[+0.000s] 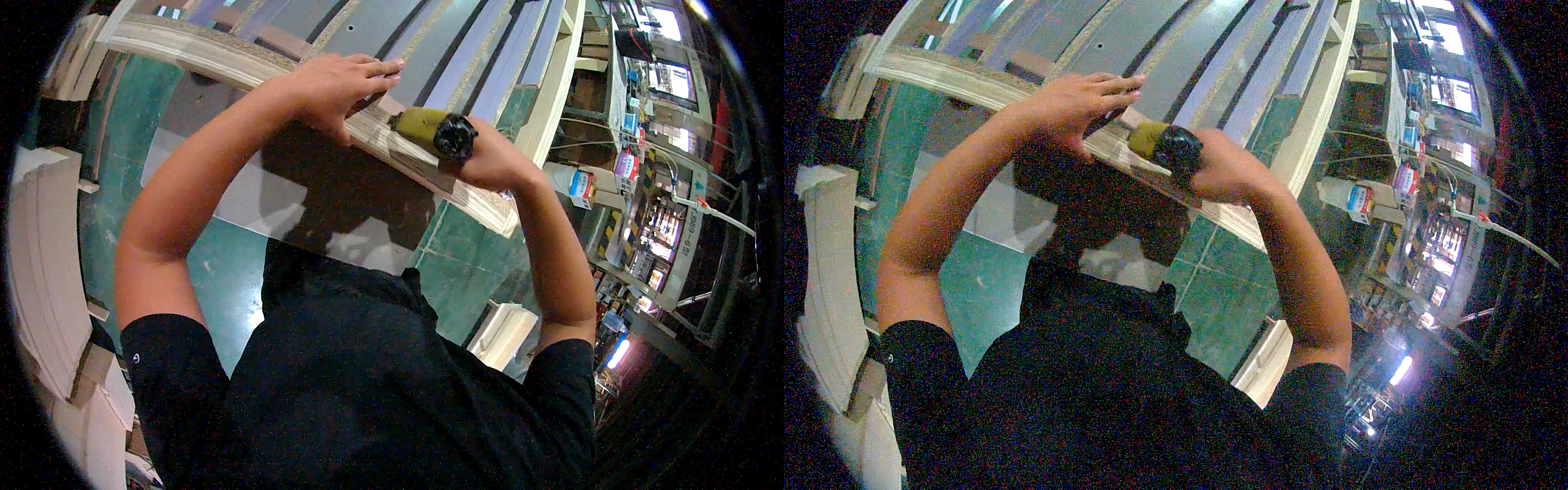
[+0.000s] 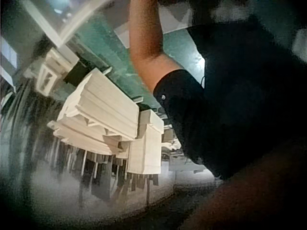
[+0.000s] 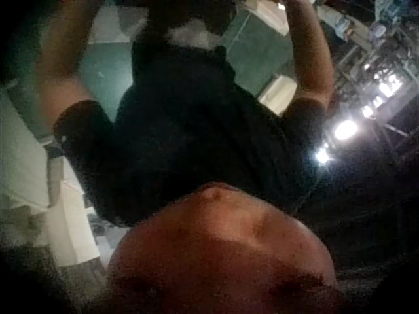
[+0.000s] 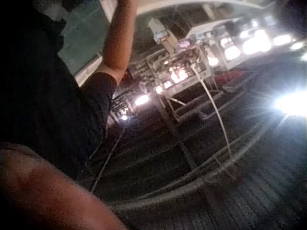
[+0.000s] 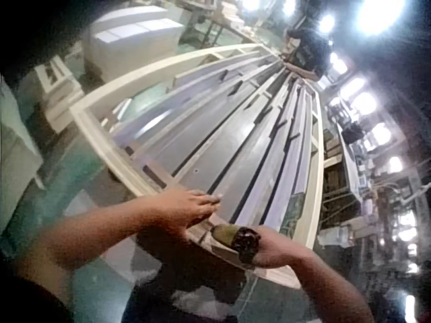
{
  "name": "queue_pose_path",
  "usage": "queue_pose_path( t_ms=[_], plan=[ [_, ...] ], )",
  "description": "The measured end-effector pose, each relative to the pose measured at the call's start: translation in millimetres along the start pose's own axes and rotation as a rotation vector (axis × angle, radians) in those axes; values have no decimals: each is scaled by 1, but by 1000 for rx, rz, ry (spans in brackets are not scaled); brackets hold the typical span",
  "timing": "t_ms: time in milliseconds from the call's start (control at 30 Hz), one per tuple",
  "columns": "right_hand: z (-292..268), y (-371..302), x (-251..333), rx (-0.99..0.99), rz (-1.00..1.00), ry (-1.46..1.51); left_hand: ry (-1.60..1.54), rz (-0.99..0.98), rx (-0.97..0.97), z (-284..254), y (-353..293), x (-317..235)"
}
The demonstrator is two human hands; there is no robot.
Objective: The person assembles a wooden frame structure by positioning slats and using a pneumatic nail gun to fasten them. They repeatedly pick up wooden pieces, align them with the frame, and secure them with nails. The person also flips the frame to work on different sides and retrieves additional materials from the floor.
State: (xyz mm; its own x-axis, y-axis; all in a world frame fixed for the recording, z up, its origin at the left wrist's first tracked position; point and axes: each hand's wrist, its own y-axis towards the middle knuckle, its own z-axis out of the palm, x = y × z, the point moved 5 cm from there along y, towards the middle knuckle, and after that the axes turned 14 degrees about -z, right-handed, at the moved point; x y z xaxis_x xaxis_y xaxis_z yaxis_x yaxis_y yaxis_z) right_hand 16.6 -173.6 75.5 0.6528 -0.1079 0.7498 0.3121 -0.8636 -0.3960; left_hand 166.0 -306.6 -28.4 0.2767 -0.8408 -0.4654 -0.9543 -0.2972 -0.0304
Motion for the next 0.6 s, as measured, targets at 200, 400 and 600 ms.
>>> queue_pose_path(
  t_ms=[200, 400, 600],
  plan=[
    [2, 29, 1, 72, 51, -68, -68, -46, -5, -5, -3, -3],
    [1, 42, 10, 100, 97, -110, -61, -69, 14, -10, -5, -5],
    [0, 40, 6, 72, 102, -98, -50, -80, 23, -8, -6, -6]
  ],
)
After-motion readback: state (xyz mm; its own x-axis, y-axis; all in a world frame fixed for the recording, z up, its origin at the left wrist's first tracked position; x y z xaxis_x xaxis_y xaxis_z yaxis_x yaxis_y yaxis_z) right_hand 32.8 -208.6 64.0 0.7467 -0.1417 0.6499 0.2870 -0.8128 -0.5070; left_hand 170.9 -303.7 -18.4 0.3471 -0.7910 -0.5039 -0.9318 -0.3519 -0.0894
